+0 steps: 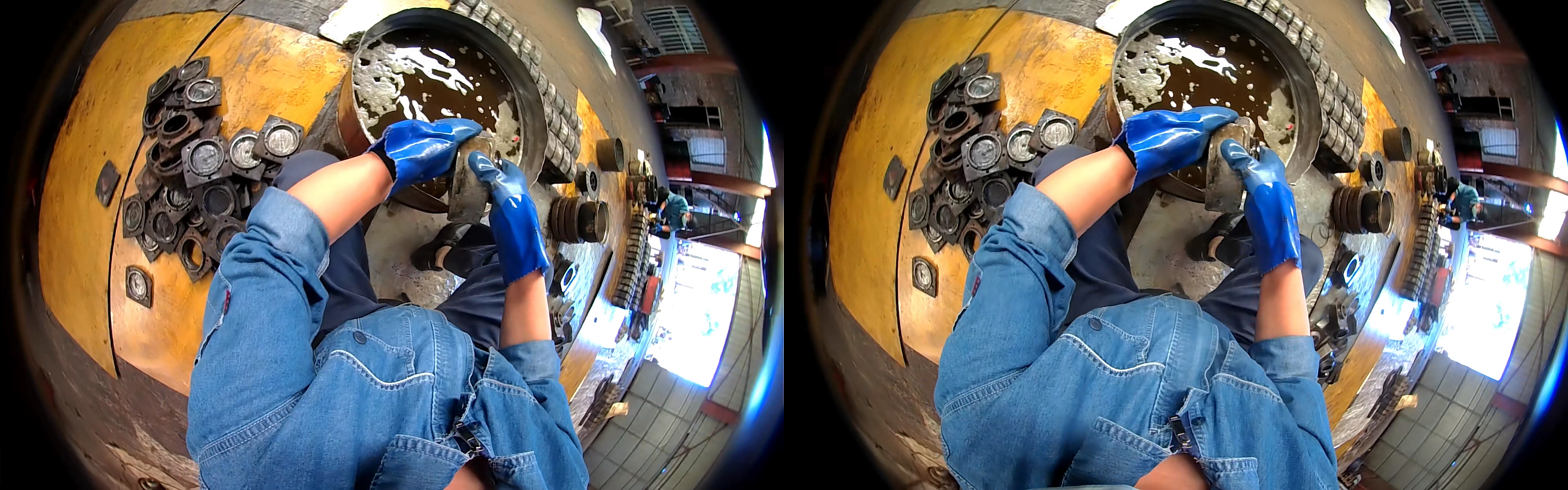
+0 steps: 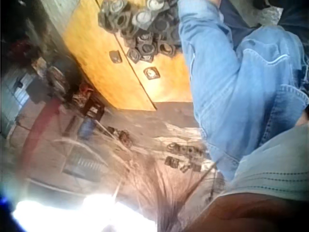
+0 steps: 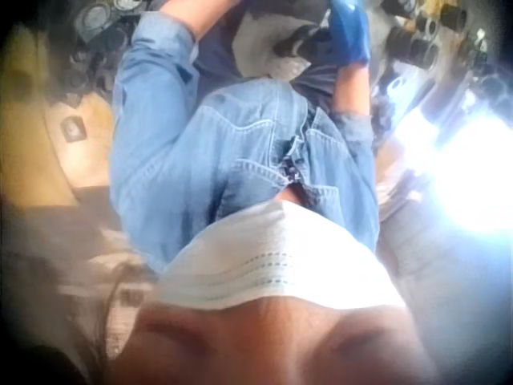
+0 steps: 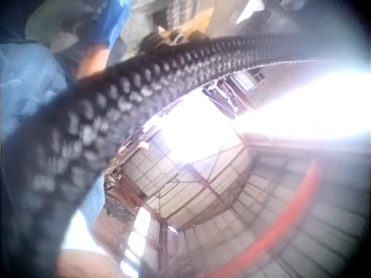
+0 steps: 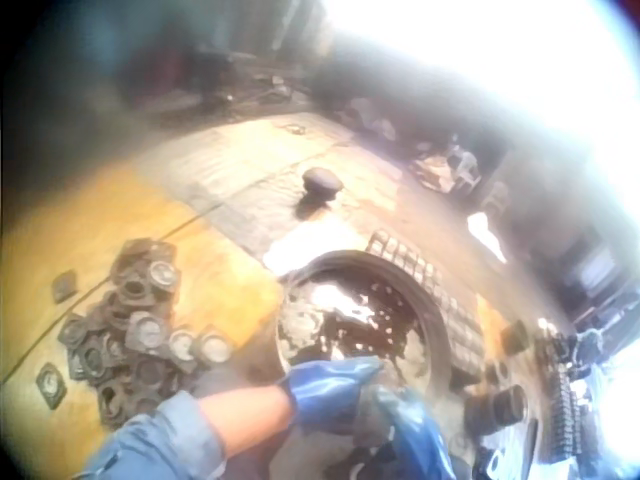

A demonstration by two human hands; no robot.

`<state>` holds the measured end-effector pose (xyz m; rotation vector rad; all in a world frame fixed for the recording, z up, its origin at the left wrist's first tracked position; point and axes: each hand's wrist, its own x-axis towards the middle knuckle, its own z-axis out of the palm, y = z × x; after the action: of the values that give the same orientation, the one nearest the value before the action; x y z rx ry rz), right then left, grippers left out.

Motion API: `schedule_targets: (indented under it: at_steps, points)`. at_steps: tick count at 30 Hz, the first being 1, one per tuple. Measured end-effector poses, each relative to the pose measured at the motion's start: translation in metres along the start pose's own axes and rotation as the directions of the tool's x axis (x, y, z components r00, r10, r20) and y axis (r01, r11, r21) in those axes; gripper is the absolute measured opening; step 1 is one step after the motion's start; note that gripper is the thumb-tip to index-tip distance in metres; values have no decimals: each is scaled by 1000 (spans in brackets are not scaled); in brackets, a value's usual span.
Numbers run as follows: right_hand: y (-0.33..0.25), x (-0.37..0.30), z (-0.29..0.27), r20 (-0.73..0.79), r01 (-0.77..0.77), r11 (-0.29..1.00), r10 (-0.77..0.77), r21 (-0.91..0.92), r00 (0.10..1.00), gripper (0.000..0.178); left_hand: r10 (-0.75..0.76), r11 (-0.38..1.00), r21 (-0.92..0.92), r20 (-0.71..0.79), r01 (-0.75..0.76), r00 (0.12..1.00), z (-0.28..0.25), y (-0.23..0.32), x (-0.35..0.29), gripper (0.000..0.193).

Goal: The person cleans a metal part using a brush in a tub of liquid, wipes it with a cloth, and then places it into a stack on the floor before cleaning other metal parts one at a time.

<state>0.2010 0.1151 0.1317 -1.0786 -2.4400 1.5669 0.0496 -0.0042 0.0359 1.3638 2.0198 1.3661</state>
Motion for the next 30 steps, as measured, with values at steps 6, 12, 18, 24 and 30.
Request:
schedule_targets:
  at_steps: [6,12,18,24,30]
  points:
    - [-8,-7,-1,43,-5,995,1,98,999,47,-23,999,-45,32,24,999,-16,25,-7,46]
    - [-9,-4,0,49,-28,996,24,83,999,50,-9,1000,-10,-2,9,1000,-6,13,-5,47]
    - [-4,-2,0,5,-10,999,9,39,1000,49,-9,999,-40,-9,8,1000,-5,13,-6,47]
    - [-18,-12,4,41,-34,996,31,78,999,50,-24,997,-73,59,29,998,-19,24,-12,47]
    - [-11,-7,0,45,-22,999,21,26,999,50,-10,999,36,40,9,999,-10,17,-7,47]
